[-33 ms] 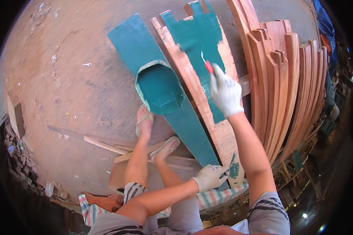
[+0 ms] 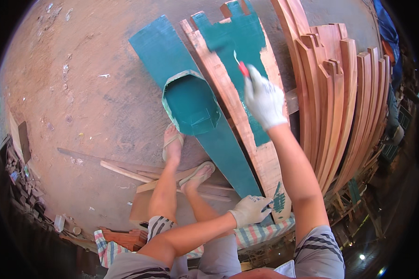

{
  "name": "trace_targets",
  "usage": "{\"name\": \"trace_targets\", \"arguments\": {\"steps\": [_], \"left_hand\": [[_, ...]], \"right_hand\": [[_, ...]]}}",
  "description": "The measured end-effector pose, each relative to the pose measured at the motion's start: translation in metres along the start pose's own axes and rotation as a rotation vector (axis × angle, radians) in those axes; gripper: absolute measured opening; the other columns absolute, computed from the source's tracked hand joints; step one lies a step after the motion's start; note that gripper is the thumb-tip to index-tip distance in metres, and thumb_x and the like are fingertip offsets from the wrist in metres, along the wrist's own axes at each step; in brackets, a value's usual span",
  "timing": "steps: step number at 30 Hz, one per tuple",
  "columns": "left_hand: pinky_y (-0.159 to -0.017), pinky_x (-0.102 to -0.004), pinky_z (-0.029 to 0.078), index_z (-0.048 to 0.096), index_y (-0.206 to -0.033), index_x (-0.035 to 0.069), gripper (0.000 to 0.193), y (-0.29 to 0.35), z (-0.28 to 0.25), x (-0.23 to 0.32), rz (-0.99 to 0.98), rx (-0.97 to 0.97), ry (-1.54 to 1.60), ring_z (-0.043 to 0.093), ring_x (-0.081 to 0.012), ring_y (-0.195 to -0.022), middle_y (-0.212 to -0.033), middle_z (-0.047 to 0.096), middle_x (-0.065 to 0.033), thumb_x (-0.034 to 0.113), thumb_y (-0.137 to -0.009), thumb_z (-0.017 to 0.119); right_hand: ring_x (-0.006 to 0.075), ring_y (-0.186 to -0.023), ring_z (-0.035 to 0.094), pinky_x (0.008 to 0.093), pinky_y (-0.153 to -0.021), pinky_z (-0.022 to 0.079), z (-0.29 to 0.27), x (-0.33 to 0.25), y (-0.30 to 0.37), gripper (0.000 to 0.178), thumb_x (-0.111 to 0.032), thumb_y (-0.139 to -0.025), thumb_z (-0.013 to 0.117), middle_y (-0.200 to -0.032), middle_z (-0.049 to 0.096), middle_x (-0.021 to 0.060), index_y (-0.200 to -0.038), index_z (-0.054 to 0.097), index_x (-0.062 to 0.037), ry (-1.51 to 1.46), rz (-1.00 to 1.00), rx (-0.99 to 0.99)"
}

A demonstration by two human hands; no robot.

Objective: The person paints a long wooden plank green using a small roller. They repeatedly dip the roller into a paint tray and apply paint along the length of the plank, working from one end to the other.

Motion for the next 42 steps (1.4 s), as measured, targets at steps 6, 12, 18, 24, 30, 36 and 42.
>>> {"name": "trace_targets", "arguments": {"steps": [6,12,18,24,30,36,42], "left_hand": [[-0.092,-0.0496,0.058,0.067,-0.123,0.005,0.031,-0.009,-0.005,-0.007,0.013,-0.017,0.018,0.076,-0.0380,-0.101,-0.109,0.078,-0.0191,0.029,-0.105,0.063],[-0.095,-0.0507,0.057,0.067,-0.133,0.004,0.040,-0.012,-0.007,-0.006,-0.028,-0.031,0.005,0.074,-0.0412,-0.106,-0.116,0.077,-0.0237,0.033,-0.106,0.061],[-0.094,-0.0515,0.058,0.067,-0.133,0.004,0.040,-0.016,-0.005,-0.002,-0.032,-0.062,-0.007,0.074,-0.0415,-0.105,-0.115,0.077,-0.0242,0.032,-0.106,0.062],[-0.090,-0.0509,0.059,0.067,-0.131,0.003,0.039,-0.014,-0.005,-0.004,0.010,-0.031,-0.014,0.075,-0.0405,-0.101,-0.110,0.078,-0.0229,0.031,-0.105,0.063],[-0.093,-0.0496,0.058,0.067,-0.132,0.004,0.039,-0.010,-0.012,0.000,-0.030,-0.079,-0.015,0.075,-0.0395,-0.104,-0.113,0.078,-0.0218,0.033,-0.106,0.062],[-0.096,-0.0493,0.057,0.067,-0.133,0.005,0.040,-0.010,-0.023,0.006,-0.065,-0.102,-0.033,0.074,-0.0392,-0.107,-0.116,0.077,-0.0212,0.034,-0.107,0.061],[-0.091,-0.0511,0.058,0.068,-0.127,0.005,0.034,-0.009,-0.020,0.000,0.004,-0.094,-0.011,0.075,-0.0405,-0.101,-0.111,0.078,-0.0216,0.031,-0.105,0.064]], "right_hand": [[0.0375,-0.070,0.076,0.0518,-0.065,0.059,0.038,-0.025,-0.093,0.032,-0.027,-0.104,0.062,-0.080,0.076,0.0186,-0.131,0.068,-0.0117,0.046,0.003,-0.060],[0.0377,-0.074,0.077,0.0513,-0.068,0.060,0.022,-0.021,-0.038,0.038,-0.028,-0.104,0.061,-0.084,0.078,0.0194,-0.138,0.069,-0.0121,0.062,0.080,-0.204],[0.0368,-0.076,0.077,0.0494,-0.070,0.061,0.020,-0.035,-0.060,0.035,-0.028,-0.105,0.060,-0.086,0.079,0.0191,-0.133,0.073,-0.0101,-0.007,0.032,-0.060],[0.0376,-0.074,0.076,0.0498,-0.068,0.060,0.035,-0.054,-0.104,0.034,-0.029,-0.106,0.059,-0.083,0.078,0.0182,-0.131,0.074,-0.0124,0.093,0.049,-0.134],[0.0348,-0.070,0.077,0.0472,-0.063,0.060,0.020,-0.032,-0.037,0.039,-0.027,-0.105,0.060,-0.084,0.079,0.0174,-0.140,0.070,-0.0113,0.199,0.033,-0.242],[0.0376,-0.073,0.076,0.0491,-0.065,0.058,-0.006,-0.018,0.010,0.033,-0.024,-0.105,0.064,-0.084,0.077,0.0179,-0.135,0.071,-0.0119,0.132,0.122,-0.276],[0.0374,-0.075,0.076,0.0495,-0.068,0.059,0.024,-0.041,-0.069,0.034,-0.026,-0.105,0.062,-0.085,0.078,0.0184,-0.134,0.069,-0.0097,0.052,0.074,-0.077]]}}
Point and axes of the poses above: each hand's wrist, its own y-axis away from the middle knuckle, its own z-axis out of the palm, x = y × z, the point moved 1 cm from there along -y, towards the middle knuckle
